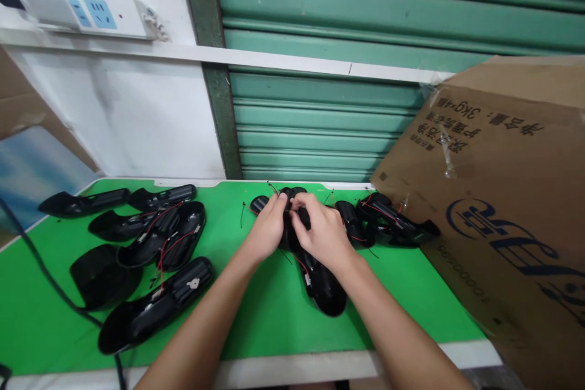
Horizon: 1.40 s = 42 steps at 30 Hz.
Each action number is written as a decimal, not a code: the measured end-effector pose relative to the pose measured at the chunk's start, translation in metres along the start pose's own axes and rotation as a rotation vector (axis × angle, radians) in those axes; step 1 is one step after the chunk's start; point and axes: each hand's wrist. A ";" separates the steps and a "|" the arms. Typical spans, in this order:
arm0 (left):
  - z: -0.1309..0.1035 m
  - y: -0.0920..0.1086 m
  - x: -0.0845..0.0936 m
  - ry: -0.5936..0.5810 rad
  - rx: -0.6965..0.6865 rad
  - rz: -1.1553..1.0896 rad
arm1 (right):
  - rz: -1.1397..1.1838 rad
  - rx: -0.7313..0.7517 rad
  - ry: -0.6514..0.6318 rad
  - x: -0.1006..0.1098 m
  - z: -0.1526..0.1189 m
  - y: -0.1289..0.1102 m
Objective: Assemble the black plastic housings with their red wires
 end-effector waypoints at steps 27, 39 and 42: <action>-0.018 0.010 0.005 -0.001 -0.410 0.313 | -0.052 0.011 -0.165 0.015 0.003 -0.011; -0.012 0.018 0.012 -0.262 -0.298 -0.089 | 0.511 -0.306 0.120 0.019 0.013 0.004; -0.011 0.016 0.010 -0.259 -0.319 -0.134 | 0.659 -0.344 -0.050 0.020 0.013 0.005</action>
Point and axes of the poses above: each hand's wrist, its own z-axis towards the middle knuckle, its own x-axis out of the back of the hand, y = z × x, and after that the axes turned 1 degree about y, right-handed
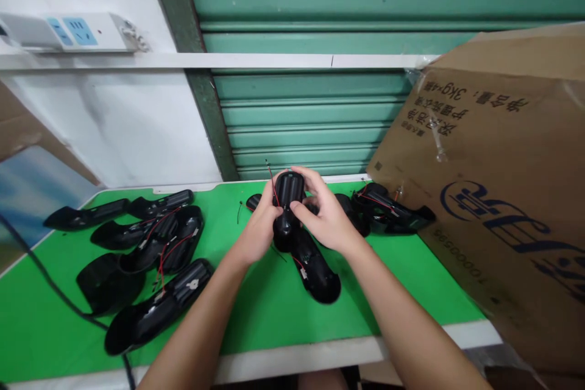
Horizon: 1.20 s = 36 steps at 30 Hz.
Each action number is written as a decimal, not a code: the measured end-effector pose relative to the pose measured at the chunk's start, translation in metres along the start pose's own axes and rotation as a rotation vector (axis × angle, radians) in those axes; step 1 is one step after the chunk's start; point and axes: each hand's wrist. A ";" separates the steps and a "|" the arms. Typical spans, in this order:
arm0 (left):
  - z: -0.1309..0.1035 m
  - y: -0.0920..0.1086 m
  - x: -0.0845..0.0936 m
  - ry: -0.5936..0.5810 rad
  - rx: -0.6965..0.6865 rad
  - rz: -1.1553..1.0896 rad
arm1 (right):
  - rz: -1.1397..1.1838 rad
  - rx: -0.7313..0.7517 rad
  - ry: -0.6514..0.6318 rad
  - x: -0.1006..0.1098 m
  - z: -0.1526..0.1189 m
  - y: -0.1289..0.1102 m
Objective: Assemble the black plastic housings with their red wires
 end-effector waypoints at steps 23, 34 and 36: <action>-0.004 0.001 -0.007 -0.075 0.044 0.212 | -0.052 -0.084 -0.166 0.009 -0.005 0.003; -0.005 0.001 -0.005 -0.078 0.041 0.219 | -0.096 -0.066 -0.182 0.004 -0.008 0.003; -0.005 0.002 -0.005 -0.078 0.041 0.218 | -0.090 -0.084 -0.175 0.003 -0.008 0.000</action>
Point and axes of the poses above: each hand's wrist, its own z-axis towards the middle knuckle, its own x-axis out of the back of the hand, y = z × x, and after that the axes turned 1 degree about y, right-handed
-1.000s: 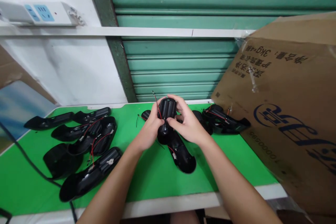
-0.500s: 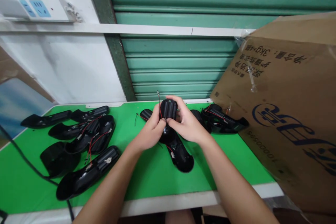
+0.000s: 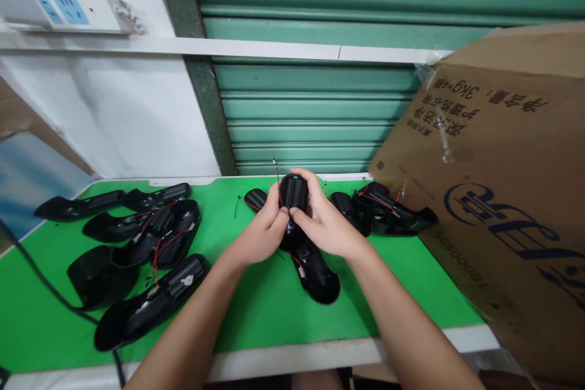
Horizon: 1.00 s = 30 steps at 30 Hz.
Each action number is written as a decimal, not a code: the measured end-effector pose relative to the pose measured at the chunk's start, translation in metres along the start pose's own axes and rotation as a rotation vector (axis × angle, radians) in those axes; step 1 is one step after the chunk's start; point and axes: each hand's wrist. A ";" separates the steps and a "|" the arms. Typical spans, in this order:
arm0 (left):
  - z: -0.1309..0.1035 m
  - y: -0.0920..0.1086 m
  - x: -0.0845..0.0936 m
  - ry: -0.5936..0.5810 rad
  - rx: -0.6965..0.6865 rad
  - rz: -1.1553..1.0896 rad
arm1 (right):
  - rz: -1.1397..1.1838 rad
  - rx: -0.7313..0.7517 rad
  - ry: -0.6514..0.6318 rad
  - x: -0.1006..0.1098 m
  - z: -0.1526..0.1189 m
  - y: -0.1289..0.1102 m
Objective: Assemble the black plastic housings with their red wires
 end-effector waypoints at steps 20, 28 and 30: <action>0.002 -0.007 -0.001 0.056 0.005 -0.229 | 0.400 -0.081 -0.001 0.007 0.008 0.002; 0.001 -0.004 0.004 -0.056 -0.055 -0.220 | 0.555 -0.139 0.052 0.000 0.011 0.005; 0.001 -0.005 0.003 -0.046 -0.059 -0.249 | 0.562 -0.148 0.059 -0.002 0.012 0.005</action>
Point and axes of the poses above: each hand's wrist, its own z-axis towards the middle knuckle, its own x-axis out of the back of the hand, y = z × x, and after that the axes turned 1 degree about y, right-handed
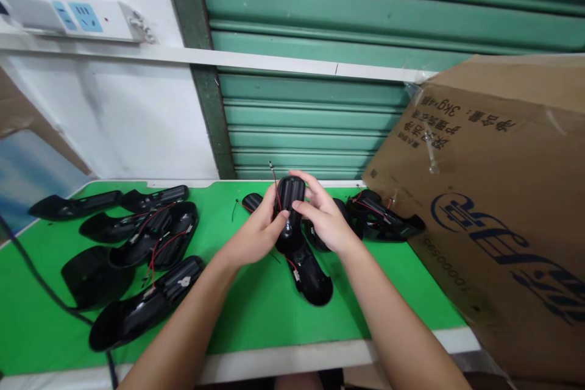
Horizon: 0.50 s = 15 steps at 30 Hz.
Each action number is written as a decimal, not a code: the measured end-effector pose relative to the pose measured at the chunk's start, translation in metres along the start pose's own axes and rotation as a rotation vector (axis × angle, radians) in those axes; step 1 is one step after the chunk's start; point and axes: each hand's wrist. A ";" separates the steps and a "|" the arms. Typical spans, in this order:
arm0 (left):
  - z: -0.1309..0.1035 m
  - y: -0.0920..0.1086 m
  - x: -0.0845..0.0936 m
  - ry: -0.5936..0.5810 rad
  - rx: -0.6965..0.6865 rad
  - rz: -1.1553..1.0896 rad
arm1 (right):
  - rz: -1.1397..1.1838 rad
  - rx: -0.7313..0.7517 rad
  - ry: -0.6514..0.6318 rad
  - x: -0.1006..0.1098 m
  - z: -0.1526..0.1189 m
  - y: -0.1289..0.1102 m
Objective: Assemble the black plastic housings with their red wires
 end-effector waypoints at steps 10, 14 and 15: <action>0.014 0.004 0.038 0.854 0.159 -0.433 | -0.465 0.332 0.378 0.024 0.000 -0.002; 0.013 -0.002 0.049 0.945 0.234 -0.320 | -0.868 0.276 0.226 0.021 -0.003 -0.001; 0.012 -0.003 0.050 0.917 0.261 -0.287 | -0.963 0.255 0.169 0.019 -0.003 -0.001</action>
Point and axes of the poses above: each hand's wrist, its own z-axis towards the middle knuckle, its own x-axis out of the back of the hand, y = z × x, and after that the axes turned 1 degree about y, right-handed
